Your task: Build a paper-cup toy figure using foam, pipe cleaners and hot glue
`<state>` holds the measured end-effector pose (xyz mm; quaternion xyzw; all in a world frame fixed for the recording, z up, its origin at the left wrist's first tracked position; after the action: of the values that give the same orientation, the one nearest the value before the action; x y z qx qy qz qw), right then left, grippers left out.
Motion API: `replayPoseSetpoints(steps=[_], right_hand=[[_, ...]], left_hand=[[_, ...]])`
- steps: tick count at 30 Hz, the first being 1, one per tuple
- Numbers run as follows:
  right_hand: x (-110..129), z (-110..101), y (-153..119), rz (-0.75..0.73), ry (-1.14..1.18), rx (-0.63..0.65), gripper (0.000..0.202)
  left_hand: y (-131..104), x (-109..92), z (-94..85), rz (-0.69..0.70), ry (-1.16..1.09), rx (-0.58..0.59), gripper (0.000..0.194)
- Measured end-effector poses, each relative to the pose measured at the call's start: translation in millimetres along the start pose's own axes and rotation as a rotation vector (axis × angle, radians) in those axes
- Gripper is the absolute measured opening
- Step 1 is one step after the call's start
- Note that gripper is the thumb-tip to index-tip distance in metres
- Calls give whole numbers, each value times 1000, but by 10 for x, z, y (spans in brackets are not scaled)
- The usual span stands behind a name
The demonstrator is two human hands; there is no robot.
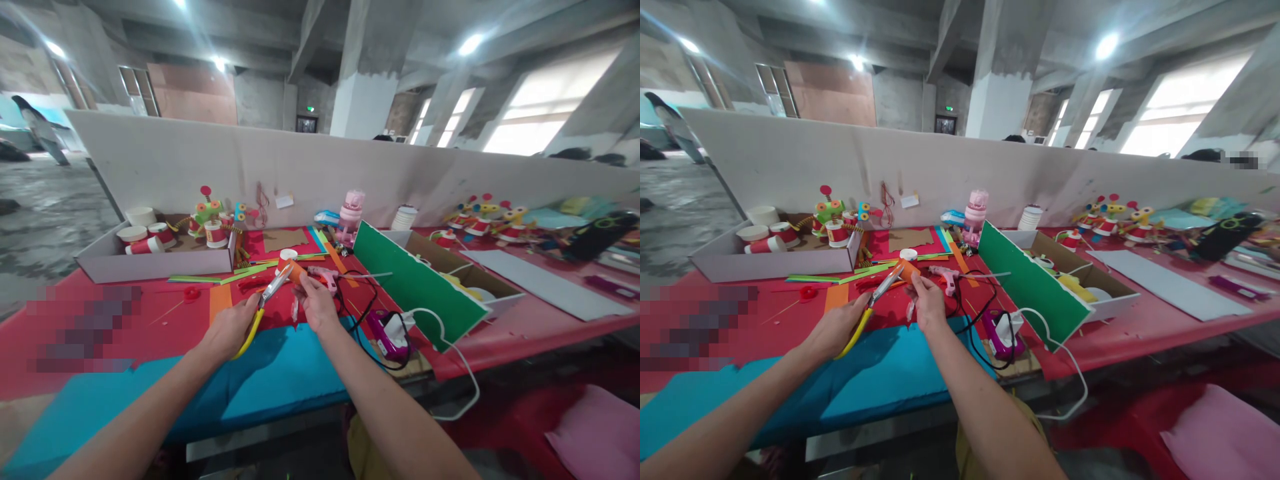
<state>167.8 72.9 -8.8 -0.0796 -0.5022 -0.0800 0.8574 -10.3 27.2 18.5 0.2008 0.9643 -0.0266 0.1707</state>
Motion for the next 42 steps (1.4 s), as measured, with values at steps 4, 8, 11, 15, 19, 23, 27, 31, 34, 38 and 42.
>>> replayPoseSetpoints(steps=[4,8,11,15,19,23,27,31,34,38,42], right_hand=[[-15,-3,10,1,-7,-1,32],[-10,6,1,2,15,13,33],[-8,9,-13,4,25,13,34],[-11,6,-13,11,32,8,34],[20,-30,8,-45,-44,-21,31],[61,-52,22,-100,-98,-34,31],[60,-41,31,-31,22,-1,30],[62,-32,30,34,58,17,29],[69,-18,15,33,59,27,28],[56,-3,-6,35,24,29,29],[73,-1,-13,2,-4,15,34]], left_hand=[[13,33,16,9,3,-1,42],[15,50,20,3,12,11,41],[12,45,17,8,-3,9,39],[4,41,20,6,-20,16,35],[-8,33,13,-4,-38,31,34],[-10,22,-17,-11,-57,28,40],[-11,15,-40,-11,-10,24,39],[-14,15,-41,-9,39,9,39],[-13,13,-31,-14,38,12,39],[-15,8,-37,-13,39,10,40],[-14,19,-48,-10,39,-3,43]])
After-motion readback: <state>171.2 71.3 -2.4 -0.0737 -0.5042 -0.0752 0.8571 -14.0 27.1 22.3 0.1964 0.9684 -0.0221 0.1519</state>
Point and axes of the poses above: each hand's wrist, its own y-axis towards the middle knuckle, its own z-axis out of the palm, x = y × z, the point moved 6 cm from there along y, towards the middle knuckle, and after that the axes turned 13 degrees about -y, right-handed, at the moved point
